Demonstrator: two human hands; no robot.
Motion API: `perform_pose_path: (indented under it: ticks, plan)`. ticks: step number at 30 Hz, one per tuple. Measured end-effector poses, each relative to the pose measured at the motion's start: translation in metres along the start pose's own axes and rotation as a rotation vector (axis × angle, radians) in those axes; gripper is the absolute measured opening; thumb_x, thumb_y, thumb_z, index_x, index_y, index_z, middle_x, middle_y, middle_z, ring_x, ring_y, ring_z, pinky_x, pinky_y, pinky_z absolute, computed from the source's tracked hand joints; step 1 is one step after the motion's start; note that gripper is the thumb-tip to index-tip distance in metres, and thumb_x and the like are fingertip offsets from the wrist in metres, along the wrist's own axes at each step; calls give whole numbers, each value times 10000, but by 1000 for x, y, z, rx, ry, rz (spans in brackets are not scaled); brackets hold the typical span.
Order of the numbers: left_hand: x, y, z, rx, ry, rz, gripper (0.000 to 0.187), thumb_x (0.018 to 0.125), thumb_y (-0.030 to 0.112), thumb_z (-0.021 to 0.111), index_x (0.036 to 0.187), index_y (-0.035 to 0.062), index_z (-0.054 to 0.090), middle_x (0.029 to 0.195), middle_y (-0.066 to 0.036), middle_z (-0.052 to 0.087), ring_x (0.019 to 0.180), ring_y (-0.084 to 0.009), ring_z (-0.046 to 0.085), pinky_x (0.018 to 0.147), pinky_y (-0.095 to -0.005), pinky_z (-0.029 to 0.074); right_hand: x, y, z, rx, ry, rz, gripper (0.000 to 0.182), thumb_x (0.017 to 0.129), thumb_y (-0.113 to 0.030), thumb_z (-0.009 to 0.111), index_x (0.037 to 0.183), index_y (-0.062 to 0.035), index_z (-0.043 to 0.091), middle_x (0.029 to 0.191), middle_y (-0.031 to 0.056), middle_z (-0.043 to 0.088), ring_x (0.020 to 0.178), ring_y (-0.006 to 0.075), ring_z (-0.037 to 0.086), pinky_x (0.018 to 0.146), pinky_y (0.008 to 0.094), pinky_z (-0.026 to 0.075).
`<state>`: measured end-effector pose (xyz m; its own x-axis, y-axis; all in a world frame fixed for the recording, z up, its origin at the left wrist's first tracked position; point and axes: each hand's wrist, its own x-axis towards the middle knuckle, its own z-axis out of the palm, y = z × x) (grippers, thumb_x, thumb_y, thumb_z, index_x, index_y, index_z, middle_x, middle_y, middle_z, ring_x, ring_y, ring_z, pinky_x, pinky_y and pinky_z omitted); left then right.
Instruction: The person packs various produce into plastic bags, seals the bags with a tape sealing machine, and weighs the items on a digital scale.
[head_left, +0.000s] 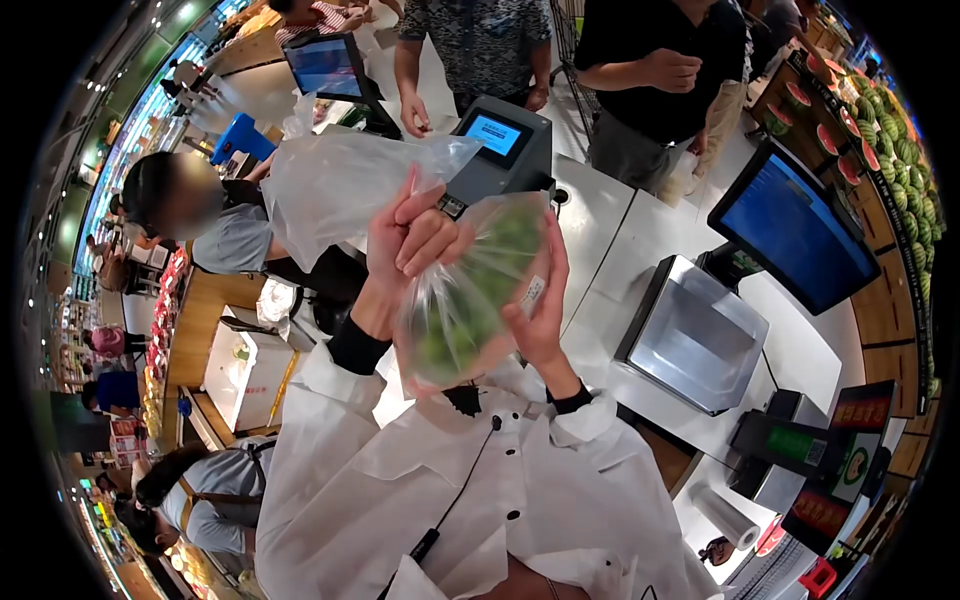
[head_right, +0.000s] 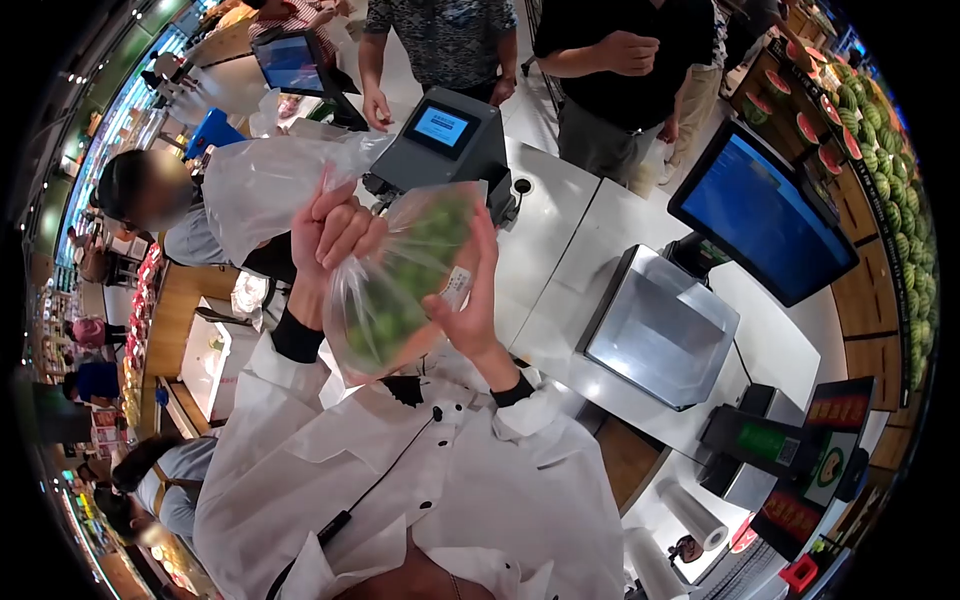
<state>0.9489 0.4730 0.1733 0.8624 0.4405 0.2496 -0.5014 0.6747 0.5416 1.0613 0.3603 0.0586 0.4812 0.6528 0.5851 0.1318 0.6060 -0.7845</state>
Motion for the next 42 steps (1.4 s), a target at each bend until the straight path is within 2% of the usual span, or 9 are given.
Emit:
perform_pose_path:
  ticks: [6,11,13,15,20,25,30,36,42]
  plan:
    - [-23,-4,17,328,254,31,437,1017,331,229,635,178,374,397,48,388,354,-58,386,447,-227,273,-30,4,-35,-27,-46,81,1157,674,-721,621,1445,-19,120,1507,182,127,1390,316,155,1099,450,187]
    - [-48,-56,-4,1224,211,-53,308,888,274,482,1114,71,431,1103,-107,359,1037,-223,326,898,-348,252,-49,-22,-53,-225,-194,64,903,772,-530,662,1378,22,283,1417,229,316,1326,368,291,1082,438,235]
    - [-48,-80,-23,1356,149,-161,536,836,252,583,1305,29,453,1385,-169,348,1309,-289,302,1078,-397,244,-49,-1,-29,140,-170,543,784,776,-388,682,1332,43,337,1370,238,362,1281,397,329,1068,434,263]
    - [-47,-84,-32,1481,98,-364,530,822,215,581,1302,32,454,1369,-188,368,1298,-316,318,1082,-404,237,-48,29,-15,230,-79,627,666,775,-268,671,1289,44,384,1328,233,396,1236,413,361,1050,436,287]
    - [-39,-89,-78,1772,-247,-28,351,782,132,548,1111,9,541,1174,-202,500,1176,-371,413,991,-417,333,-35,30,-44,-69,-315,339,399,797,-70,563,1183,0,491,1226,194,486,1168,395,423,1006,424,340]
    - [-5,-40,-91,1684,-446,-423,182,779,95,544,922,7,614,1008,-164,586,936,-327,579,765,-375,466,-26,83,-42,-28,-565,346,271,797,-98,587,1055,-15,588,1092,158,581,1064,348,500,921,408,395]
    - [-16,-15,-141,2032,-273,-503,143,674,94,641,787,7,627,690,-182,616,688,-352,615,663,-399,489,-31,135,-21,-167,-575,188,239,798,-130,608,1010,-19,619,1007,149,614,1021,322,527,893,409,406]
    - [-16,6,-151,2095,25,-515,135,691,78,620,791,-10,642,680,-208,617,632,-364,609,605,-390,498,-40,195,31,-223,-394,251,260,777,-173,639,1001,-42,657,1002,147,622,1036,338,518,926,393,398]
    - [-28,26,-175,1827,370,-247,130,764,101,632,853,8,650,691,-103,650,599,-154,595,578,-295,457,-40,262,88,-238,-256,151,268,755,-98,640,1018,-45,629,1112,133,591,1070,313,516,966,395,370]
